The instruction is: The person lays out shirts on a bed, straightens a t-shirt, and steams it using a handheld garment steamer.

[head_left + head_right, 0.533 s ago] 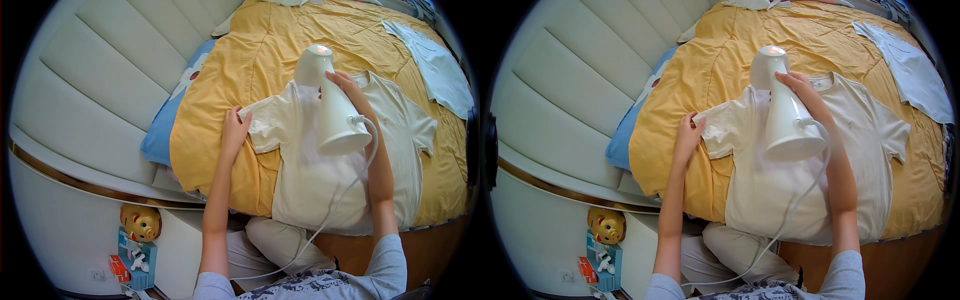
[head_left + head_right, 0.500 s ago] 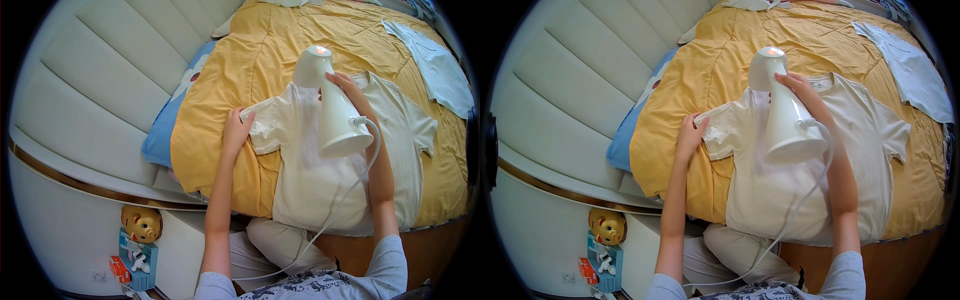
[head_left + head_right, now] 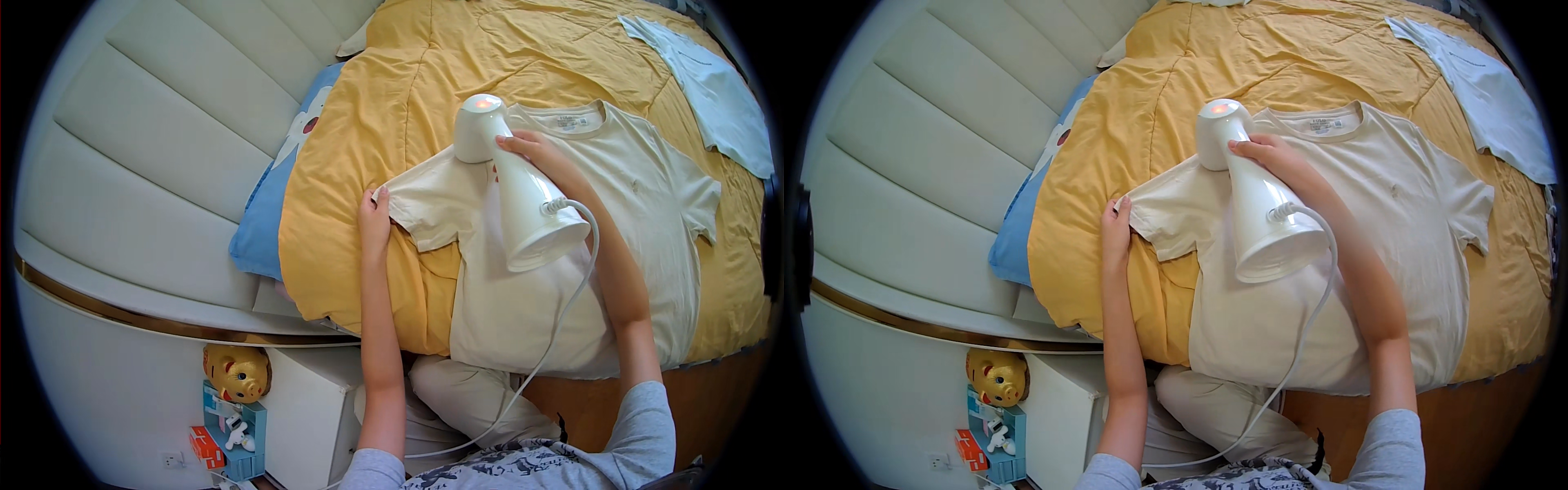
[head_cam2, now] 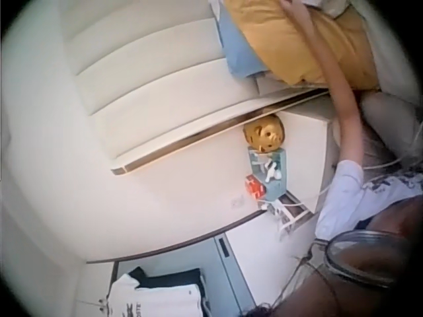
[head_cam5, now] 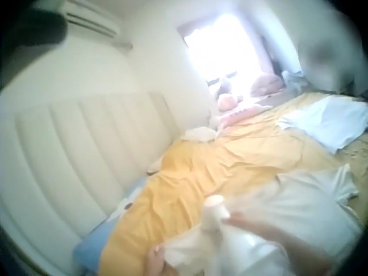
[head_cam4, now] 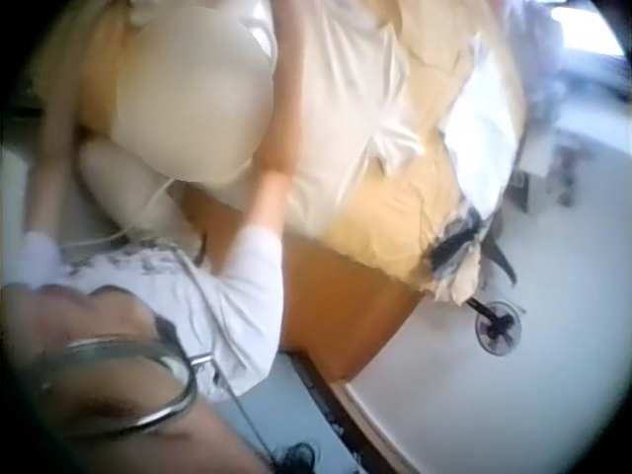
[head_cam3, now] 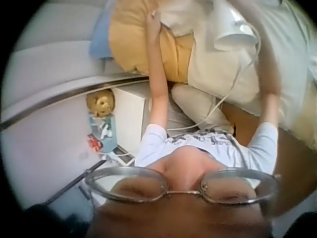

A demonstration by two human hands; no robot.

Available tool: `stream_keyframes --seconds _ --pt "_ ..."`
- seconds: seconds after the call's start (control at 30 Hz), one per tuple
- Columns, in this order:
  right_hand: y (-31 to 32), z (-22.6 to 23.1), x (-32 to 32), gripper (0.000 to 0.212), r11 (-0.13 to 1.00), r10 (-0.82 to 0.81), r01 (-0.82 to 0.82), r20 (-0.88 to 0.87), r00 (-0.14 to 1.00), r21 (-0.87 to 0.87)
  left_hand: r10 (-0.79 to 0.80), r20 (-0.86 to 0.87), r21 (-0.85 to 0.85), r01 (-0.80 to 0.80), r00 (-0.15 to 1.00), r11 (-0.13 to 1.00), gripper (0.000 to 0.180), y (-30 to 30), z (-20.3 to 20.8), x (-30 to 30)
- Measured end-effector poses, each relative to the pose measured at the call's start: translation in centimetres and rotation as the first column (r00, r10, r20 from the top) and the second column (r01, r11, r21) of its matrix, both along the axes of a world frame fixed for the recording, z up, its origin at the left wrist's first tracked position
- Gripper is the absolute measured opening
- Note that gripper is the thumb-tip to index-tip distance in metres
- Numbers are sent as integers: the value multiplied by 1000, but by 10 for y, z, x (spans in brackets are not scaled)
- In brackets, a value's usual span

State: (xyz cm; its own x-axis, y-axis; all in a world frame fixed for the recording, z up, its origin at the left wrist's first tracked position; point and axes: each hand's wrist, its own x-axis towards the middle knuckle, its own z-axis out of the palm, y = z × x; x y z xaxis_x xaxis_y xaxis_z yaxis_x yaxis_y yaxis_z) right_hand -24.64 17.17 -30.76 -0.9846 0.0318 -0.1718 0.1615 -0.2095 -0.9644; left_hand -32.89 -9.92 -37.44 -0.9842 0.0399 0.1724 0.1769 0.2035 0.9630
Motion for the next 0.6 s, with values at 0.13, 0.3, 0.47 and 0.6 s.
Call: stream_keyframes --seconds 0.13,0.3,0.47,0.6 --pt "0 -16 -15 44 997 81 -82 -95 992 1 90 -56 -59 -94 994 994 25 6 -4 -2" --pt "3 -18 -21 48 997 15 -6 -108 994 80 110 -99 -105 -121 989 987 26 5 -7 -5" --pt "16 -12 -16 51 999 -35 35 -144 989 -1 102 -57 -97 -107 993 990 24 5 -5 -1" --pt "22 -1 -4 53 998 -68 69 -100 993 4 174 -137 -14 -177 975 984 24 12 -7 1"
